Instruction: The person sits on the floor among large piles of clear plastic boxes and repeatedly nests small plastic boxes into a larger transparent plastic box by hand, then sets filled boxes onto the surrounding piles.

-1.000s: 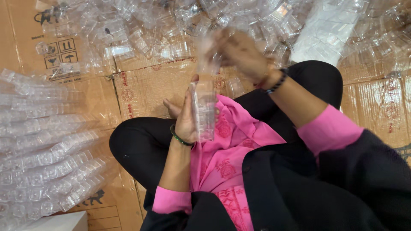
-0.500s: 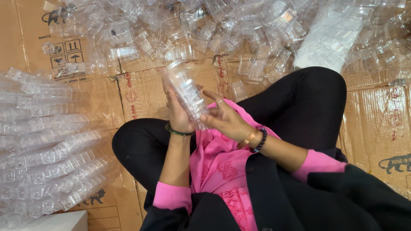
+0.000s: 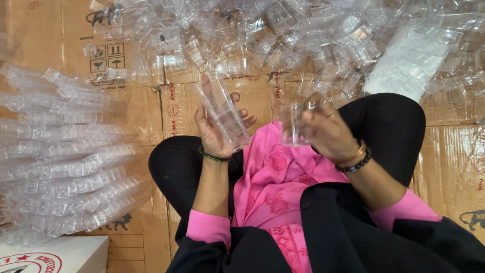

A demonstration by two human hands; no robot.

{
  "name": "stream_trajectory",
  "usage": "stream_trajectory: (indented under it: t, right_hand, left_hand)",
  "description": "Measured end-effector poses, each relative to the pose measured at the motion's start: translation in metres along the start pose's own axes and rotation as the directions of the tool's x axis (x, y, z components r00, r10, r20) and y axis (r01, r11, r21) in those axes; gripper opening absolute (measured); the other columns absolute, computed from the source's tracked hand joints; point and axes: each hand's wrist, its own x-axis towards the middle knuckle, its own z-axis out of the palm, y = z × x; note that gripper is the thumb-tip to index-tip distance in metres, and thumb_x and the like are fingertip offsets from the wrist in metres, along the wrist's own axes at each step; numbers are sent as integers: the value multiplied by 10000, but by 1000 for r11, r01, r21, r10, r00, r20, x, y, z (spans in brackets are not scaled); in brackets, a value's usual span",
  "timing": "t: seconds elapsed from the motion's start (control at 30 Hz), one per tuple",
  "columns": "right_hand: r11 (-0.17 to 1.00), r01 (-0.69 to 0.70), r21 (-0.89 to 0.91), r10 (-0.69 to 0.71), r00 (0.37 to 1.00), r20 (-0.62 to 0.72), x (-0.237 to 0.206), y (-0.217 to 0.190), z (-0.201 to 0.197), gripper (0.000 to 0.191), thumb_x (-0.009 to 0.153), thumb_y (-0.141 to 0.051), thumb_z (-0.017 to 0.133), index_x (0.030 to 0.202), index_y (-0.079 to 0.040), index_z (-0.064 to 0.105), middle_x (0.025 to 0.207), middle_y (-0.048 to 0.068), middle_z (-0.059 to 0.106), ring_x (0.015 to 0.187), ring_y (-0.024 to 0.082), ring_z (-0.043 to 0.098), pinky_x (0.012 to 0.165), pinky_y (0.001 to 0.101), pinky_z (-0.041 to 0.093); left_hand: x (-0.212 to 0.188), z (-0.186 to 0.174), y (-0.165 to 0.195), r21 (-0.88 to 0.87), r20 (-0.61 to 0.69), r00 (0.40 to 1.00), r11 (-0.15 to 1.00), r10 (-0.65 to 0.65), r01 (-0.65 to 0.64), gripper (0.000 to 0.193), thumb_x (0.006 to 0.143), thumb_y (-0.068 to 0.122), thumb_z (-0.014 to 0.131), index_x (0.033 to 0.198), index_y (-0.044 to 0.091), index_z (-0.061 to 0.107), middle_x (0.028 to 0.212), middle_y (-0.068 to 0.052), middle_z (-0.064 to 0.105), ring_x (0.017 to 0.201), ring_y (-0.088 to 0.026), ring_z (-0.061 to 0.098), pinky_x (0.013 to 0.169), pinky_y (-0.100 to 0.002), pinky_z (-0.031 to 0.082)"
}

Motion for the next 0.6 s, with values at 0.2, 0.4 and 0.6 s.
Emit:
stream_trajectory:
  t: [0.2, 0.4, 0.6]
  right_hand:
    - [960, 237, -150, -255, 960, -117, 42, -28, 10, 259, 1023, -86, 584, 1267, -171, 567, 1311, 31, 647, 1187, 237, 664, 1030, 536, 599]
    - [736, 235, -635, -127, 969, 211, 100, -26, 35, 296, 1101, -288, 552, 1288, -64, 599, 1216, 99, 720, 1169, 230, 711, 1061, 416, 591]
    - [592, -120, -797, 243, 969, 34, 91, 29, 52, 568, 1074, -509, 384, 1190, -21, 651, 1194, 130, 708, 1150, 210, 642, 998, 381, 538]
  left_hand:
    - [-15, -14, -5, 66, -45, 992, 990, -120, 123, 650, 1088, 533, 430, 1655, 484, 117, 1337, -133, 600, 1035, -330, 720, 884, -558, 616]
    - [-34, -21, -21, 149, -204, 906, 903, -370, 402, 747, 1163, 623, 369, 1587, 8, 378, 1254, -236, 622, 994, -357, 734, 812, -494, 639]
    - [-59, 9, -7, 30, -254, 928, 957, -273, 290, 591, 1084, 537, 356, 1561, 187, 373, 1248, -156, 649, 887, -317, 748, 684, -442, 642]
